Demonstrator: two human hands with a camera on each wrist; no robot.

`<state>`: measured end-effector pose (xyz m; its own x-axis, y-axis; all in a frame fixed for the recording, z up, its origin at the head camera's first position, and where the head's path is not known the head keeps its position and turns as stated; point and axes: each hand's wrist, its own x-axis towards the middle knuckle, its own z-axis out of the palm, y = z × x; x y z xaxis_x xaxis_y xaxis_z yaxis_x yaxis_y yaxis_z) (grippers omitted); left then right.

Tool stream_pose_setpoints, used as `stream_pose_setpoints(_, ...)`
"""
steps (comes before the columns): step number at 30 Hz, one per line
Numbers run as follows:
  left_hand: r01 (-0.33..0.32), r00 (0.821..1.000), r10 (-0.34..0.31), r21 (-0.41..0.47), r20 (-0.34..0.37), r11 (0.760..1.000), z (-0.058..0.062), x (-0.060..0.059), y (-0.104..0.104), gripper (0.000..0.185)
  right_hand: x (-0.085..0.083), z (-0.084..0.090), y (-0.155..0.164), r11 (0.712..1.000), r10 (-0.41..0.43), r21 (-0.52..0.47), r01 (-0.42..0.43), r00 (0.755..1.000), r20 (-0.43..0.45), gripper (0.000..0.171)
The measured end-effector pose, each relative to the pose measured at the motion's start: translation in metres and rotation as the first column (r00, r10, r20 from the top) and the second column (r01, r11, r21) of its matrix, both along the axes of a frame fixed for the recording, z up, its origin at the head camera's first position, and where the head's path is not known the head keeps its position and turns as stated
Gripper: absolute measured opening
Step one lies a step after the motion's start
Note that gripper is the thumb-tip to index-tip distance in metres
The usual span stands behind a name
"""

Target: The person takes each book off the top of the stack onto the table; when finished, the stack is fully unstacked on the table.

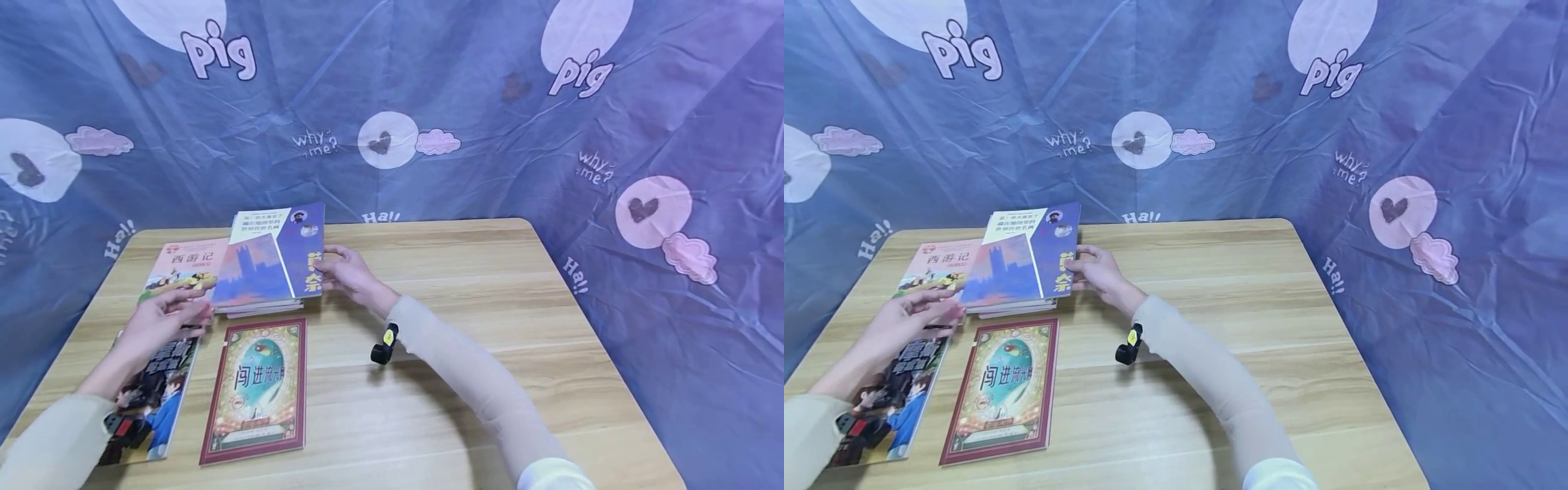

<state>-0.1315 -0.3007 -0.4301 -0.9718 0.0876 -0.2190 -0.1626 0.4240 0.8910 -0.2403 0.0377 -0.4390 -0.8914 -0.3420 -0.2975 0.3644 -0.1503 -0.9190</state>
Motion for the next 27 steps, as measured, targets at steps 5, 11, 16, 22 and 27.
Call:
stream_pose_setpoints(5,0.005,1.000,-0.006,0.022,0.029,1.000,-0.003,-0.017,0.009,0.076,0.001,0.005,0.017,1.000,-0.009,-0.009,0.009,1.000,-0.003,0.052)
stream_pose_setpoints(11,-0.013,0.999,0.013,-0.002,0.050,1.000,-0.003,-0.026,0.015,0.081,0.003,0.011,0.048,0.999,-0.041,0.010,0.041,0.999,-0.015,0.053)
stream_pose_setpoints(16,-0.028,0.998,0.027,0.029,0.056,0.999,-0.003,-0.027,0.017,0.079,0.006,0.015,0.085,0.997,-0.060,0.043,0.062,0.998,-0.031,0.053)
stream_pose_setpoints(22,-0.023,0.998,0.020,0.049,0.055,0.999,-0.005,-0.029,0.015,0.078,0.010,0.012,0.127,0.996,-0.067,0.058,0.069,0.997,-0.033,0.051)
stream_pose_setpoints(27,-0.021,0.999,0.019,0.041,0.049,0.999,-0.007,-0.029,0.014,0.078,0.013,0.001,0.143,0.994,-0.062,0.088,0.065,0.997,-0.043,0.050)
